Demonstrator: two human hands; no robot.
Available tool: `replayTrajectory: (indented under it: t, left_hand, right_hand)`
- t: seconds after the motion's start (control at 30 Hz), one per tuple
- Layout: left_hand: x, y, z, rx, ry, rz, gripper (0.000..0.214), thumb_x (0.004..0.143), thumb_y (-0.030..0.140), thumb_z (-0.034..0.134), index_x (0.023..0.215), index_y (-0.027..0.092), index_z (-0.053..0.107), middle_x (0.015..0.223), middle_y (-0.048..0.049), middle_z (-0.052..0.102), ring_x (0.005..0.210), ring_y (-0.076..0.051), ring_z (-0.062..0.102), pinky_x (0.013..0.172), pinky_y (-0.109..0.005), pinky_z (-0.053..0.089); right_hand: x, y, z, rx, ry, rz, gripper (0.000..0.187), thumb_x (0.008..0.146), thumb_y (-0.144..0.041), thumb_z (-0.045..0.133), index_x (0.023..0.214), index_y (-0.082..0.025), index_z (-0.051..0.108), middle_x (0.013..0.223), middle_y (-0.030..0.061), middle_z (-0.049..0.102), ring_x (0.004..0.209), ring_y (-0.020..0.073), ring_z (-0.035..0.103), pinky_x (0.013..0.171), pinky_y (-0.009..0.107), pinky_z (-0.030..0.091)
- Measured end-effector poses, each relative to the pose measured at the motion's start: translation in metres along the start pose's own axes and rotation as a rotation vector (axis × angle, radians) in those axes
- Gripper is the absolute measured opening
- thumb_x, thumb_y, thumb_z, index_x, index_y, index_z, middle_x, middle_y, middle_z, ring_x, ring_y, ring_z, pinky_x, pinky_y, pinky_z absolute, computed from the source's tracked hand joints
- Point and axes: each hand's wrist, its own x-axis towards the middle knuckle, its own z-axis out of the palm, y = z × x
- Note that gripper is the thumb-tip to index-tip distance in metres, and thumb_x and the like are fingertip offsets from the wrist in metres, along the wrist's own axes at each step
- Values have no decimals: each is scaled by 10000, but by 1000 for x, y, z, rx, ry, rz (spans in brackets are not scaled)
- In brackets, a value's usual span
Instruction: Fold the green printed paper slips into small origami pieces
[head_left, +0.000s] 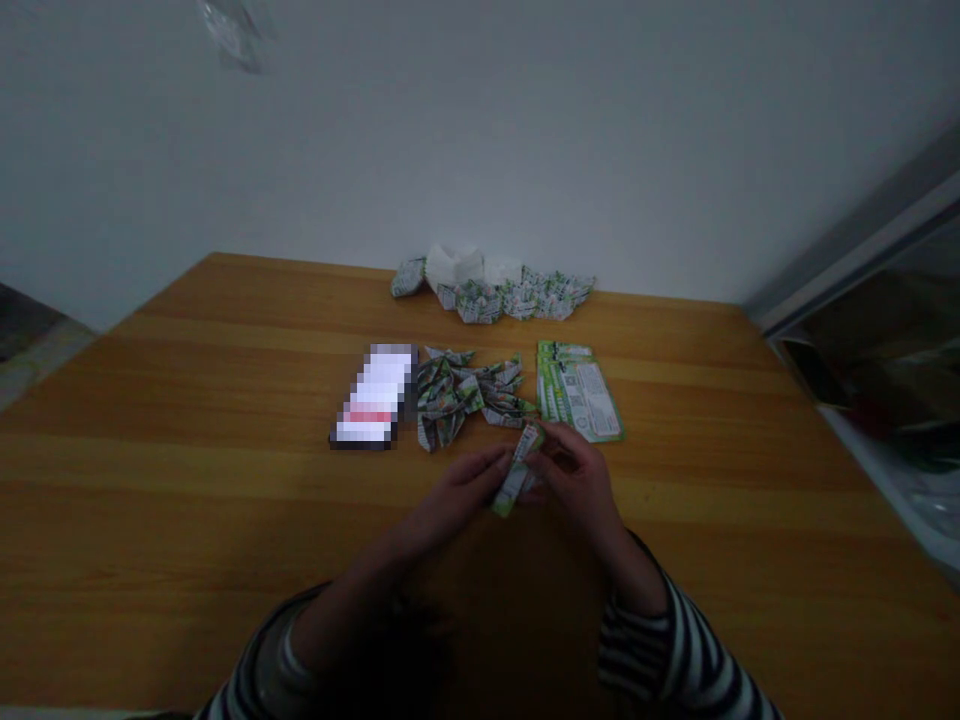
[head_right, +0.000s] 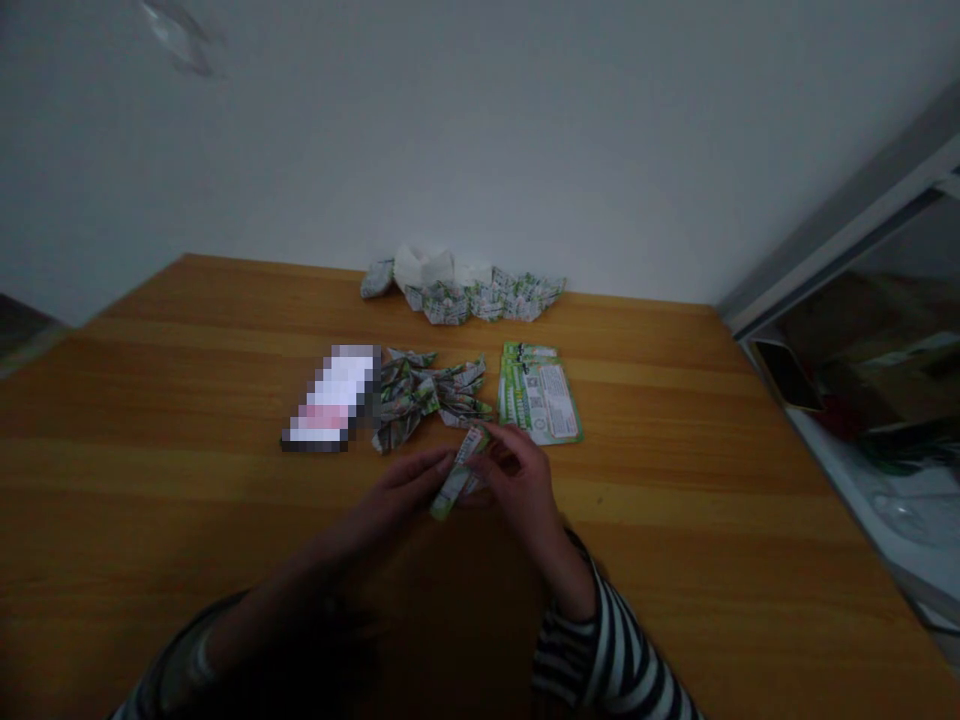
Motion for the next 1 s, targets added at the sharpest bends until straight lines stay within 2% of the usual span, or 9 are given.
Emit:
replayTrajectory:
  t: [0.13, 0.33, 0.4, 0.5, 0.57, 0.63, 0.7, 0.87, 1.0]
  left_hand:
    - [-1, -2, -2, 14, -61, 39, 425, 900, 396, 620, 1297, 244, 625, 1265, -73, 682, 1139, -241, 649, 994, -389, 517]
    - [-3, -6, 0, 142, -30, 148, 472, 910, 308, 600, 1376, 260, 547, 1360, -82, 618, 1313, -250, 528, 1085, -398, 454]
    - [-2, -10, 1, 191, -33, 194, 485, 910, 268, 583, 1390, 250, 519, 1361, -96, 610, 1288, -242, 549, 1057, -373, 477]
    - [3, -17, 1, 320, 12, 246, 430, 915, 215, 543, 1345, 218, 527, 1268, -117, 651, 1071, -225, 670, 903, -340, 559]
    - [7, -19, 0, 482, 115, 289, 372, 913, 180, 522, 1282, 196, 567, 1169, -113, 690, 995, -224, 684, 864, -345, 563]
    - [8, -20, -2, 641, 220, 348, 371, 910, 149, 499, 1270, 184, 583, 1166, -118, 692, 1038, -237, 667, 911, -376, 540]
    - [7, -19, -5, 761, 261, 390, 439, 903, 118, 478, 1333, 177, 548, 1247, -136, 662, 1111, -248, 642, 967, -406, 513]
    - [4, -18, -4, 856, 183, 370, 529, 935, 146, 450, 1462, 185, 433, 1340, -154, 627, 1154, -257, 649, 969, -394, 526]
    - [5, -14, -2, 749, 165, 401, 436, 978, 240, 453, 1411, 221, 502, 1345, -109, 634, 1204, -236, 622, 1016, -391, 503]
  right_hand:
    - [0, -1, -1, -28, -53, -44, 403, 847, -224, 636, 1247, -244, 675, 937, 34, 633, 757, 153, 594, 666, 261, 507]
    - [-5, -1, 4, -145, 5, -102, 479, 896, -219, 581, 1373, -264, 563, 1055, 57, 649, 898, 185, 617, 798, 311, 525]
    - [-6, -2, 4, -225, 79, -128, 480, 874, -238, 621, 1352, -244, 571, 1043, 61, 643, 920, 201, 610, 827, 333, 519]
    - [-9, -2, 6, -369, 180, -145, 321, 856, -296, 657, 1167, -220, 661, 958, 58, 651, 878, 216, 608, 810, 349, 517]
    - [-13, -2, 10, -409, 130, -148, 277, 872, -316, 639, 1130, -221, 663, 944, 60, 678, 845, 217, 625, 792, 349, 524]
    - [-18, -1, 16, -416, 8, -173, 404, 880, -322, 631, 1269, -216, 599, 1034, 86, 705, 900, 236, 653, 819, 365, 534]
    - [-22, -1, 22, -423, -72, -214, 519, 891, -306, 613, 1390, -202, 510, 1146, 120, 698, 987, 262, 665, 860, 385, 538]
    - [-23, 0, 26, -434, 0, -243, 373, 946, -196, 458, 1279, -195, 625, 1077, 124, 736, 913, 249, 707, 806, 360, 563]
    - [-17, 1, 18, -404, 41, -249, 354, 945, -185, 457, 1228, -225, 664, 1046, 87, 752, 902, 225, 713, 798, 334, 569]
